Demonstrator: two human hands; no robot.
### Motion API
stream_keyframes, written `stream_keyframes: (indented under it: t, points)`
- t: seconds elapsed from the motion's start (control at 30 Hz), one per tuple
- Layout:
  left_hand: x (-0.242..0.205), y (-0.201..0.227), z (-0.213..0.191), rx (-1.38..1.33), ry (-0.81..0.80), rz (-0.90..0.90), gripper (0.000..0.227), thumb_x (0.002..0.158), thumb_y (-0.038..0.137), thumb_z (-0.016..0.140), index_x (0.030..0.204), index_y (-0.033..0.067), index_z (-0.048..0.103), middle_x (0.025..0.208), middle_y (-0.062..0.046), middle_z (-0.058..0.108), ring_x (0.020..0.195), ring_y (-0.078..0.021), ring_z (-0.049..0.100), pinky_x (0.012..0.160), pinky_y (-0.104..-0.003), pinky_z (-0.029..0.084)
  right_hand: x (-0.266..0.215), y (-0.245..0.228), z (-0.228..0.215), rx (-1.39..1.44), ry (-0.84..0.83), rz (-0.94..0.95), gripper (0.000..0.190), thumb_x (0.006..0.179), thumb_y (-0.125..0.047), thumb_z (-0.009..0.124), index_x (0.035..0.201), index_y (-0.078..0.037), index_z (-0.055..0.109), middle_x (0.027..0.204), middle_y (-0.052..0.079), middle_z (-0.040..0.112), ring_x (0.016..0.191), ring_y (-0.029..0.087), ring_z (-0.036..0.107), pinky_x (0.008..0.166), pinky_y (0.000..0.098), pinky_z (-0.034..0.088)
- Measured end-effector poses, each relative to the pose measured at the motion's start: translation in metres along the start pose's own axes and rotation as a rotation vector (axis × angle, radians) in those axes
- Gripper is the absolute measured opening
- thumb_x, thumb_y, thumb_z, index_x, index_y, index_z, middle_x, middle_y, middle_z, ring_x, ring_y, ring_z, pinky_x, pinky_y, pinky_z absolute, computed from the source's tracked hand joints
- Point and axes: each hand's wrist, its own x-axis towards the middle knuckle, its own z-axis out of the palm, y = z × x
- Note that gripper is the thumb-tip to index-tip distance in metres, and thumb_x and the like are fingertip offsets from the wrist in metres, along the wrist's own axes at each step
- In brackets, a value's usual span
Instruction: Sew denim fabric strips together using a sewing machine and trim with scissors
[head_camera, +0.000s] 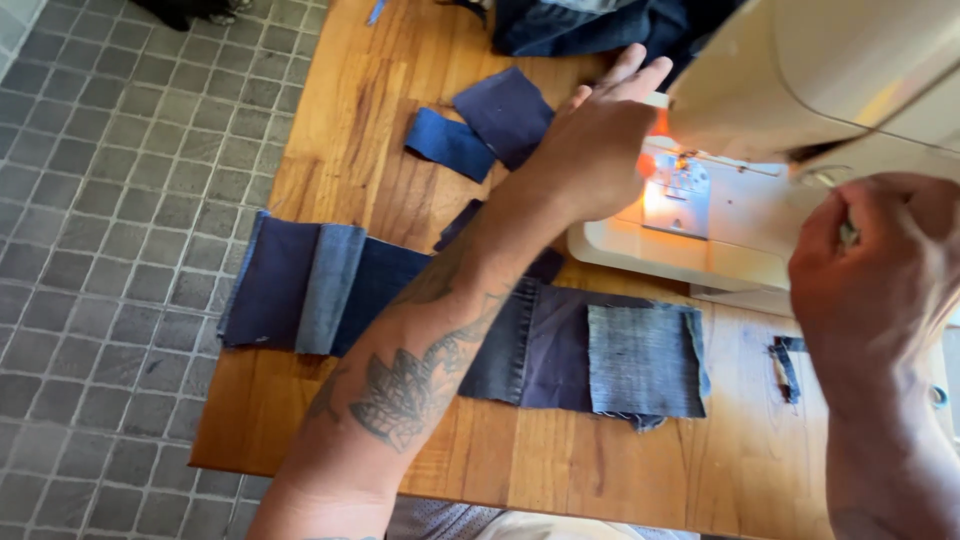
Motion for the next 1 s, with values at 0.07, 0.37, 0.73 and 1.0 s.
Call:
stream_keyframes:
  t: [0.07, 0.37, 0.73, 1.0]
  points:
    - [0.001, -0.003, 0.008, -0.032, -0.059, -0.009, 0.072, 0.098, -0.001, 0.063, 0.170, 0.0041, 0.059, 0.193, -0.005, 0.017, 0.180, -0.0282, -0.001, 0.142, -0.068, 0.012, -0.008, -0.007, -0.019, -0.018, 0.073, -0.079, 0.016, 0.130, 0.010, 0.095, 0.143, 0.003, 0.101, 0.135, 0.024, 0.080, 0.112, 0.043, 0.081, 0.089, 0.0539, 0.063]
    - [-0.011, 0.012, 0.005, -0.155, 0.010, 0.114, 0.068, 0.115, 0.016, 0.071, 0.178, 0.0116, 0.048, 0.191, -0.018, 0.034, 0.179, -0.0500, 0.013, 0.143, -0.056, 0.023, -0.057, -0.015, -0.080, -0.170, -0.162, 0.139, 0.020, 0.118, -0.013, 0.094, 0.136, -0.021, 0.098, 0.127, 0.005, 0.084, 0.085, 0.035, 0.077, 0.059, 0.0464, 0.050]
    - [-0.091, 0.104, 0.021, 0.304, 0.459, 0.111, 0.007, 0.097, 0.002, 0.086, 0.097, 0.0051, 0.079, 0.110, -0.014, 0.073, 0.102, -0.0373, 0.064, 0.094, -0.050, 0.053, -0.090, 0.013, -0.145, 0.563, -0.352, 0.139, 0.018, 0.098, -0.006, 0.082, 0.112, -0.015, 0.088, 0.107, -0.002, 0.085, 0.070, 0.017, 0.072, 0.054, 0.0328, 0.057]
    - [-0.095, 0.090, 0.033, 0.234, 0.436, 0.143, 0.008, 0.109, 0.005, 0.078, 0.116, 0.0033, 0.082, 0.131, -0.018, 0.074, 0.135, -0.0416, 0.067, 0.116, -0.052, 0.055, -0.157, 0.032, -0.097, 0.395, -0.571, 0.196, 0.022, 0.104, -0.024, 0.077, 0.122, -0.016, 0.086, 0.115, -0.002, 0.085, 0.077, 0.021, 0.082, 0.053, 0.0416, 0.070]
